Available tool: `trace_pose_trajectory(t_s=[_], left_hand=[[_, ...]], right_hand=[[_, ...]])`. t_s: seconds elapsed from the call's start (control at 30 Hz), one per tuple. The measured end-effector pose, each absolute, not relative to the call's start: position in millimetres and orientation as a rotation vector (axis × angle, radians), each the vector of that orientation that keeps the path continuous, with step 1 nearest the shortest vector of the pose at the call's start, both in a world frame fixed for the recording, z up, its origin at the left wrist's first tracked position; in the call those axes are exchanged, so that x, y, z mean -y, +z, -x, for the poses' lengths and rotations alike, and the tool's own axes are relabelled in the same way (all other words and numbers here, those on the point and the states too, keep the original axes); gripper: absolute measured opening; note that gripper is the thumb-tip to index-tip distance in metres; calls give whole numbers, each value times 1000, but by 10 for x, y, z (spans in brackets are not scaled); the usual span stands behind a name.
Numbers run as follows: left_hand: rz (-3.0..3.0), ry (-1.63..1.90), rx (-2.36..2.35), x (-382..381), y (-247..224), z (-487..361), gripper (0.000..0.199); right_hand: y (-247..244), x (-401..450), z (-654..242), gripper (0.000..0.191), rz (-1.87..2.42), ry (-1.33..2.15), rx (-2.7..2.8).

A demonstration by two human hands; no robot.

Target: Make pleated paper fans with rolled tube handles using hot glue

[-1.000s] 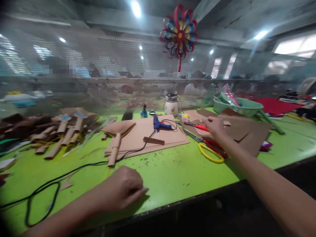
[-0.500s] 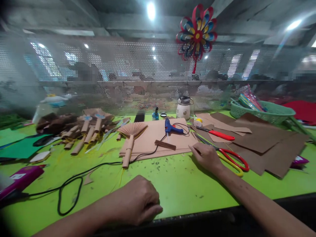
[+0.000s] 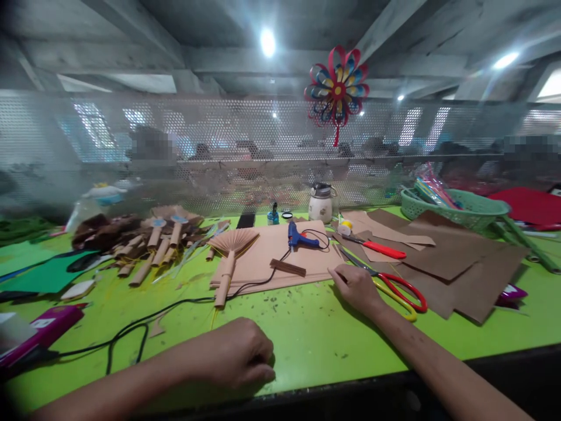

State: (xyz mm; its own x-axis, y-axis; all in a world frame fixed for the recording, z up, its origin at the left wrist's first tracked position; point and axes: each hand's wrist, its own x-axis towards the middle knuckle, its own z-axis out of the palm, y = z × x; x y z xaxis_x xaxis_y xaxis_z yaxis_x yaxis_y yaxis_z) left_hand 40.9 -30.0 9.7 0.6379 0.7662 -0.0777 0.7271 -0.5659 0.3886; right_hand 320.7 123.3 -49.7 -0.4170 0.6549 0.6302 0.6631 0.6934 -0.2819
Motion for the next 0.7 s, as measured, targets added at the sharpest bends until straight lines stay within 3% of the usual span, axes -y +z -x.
trace_pose_trajectory(t_s=[0.17,0.4,0.7], left_hand=[[-2507,49,-1169,134,249,-400,11],[-2331,469,-1317,-102,154,-477,28],[-2249,657,-1473,-144,-209,-434,38]], right_hand=[[-528,-1257,-3211,41,1016,5,2175],[-528,-1290,-3204,38,1050,19,2165],[-337,-1353,-3330,30,1400,-5,2079]])
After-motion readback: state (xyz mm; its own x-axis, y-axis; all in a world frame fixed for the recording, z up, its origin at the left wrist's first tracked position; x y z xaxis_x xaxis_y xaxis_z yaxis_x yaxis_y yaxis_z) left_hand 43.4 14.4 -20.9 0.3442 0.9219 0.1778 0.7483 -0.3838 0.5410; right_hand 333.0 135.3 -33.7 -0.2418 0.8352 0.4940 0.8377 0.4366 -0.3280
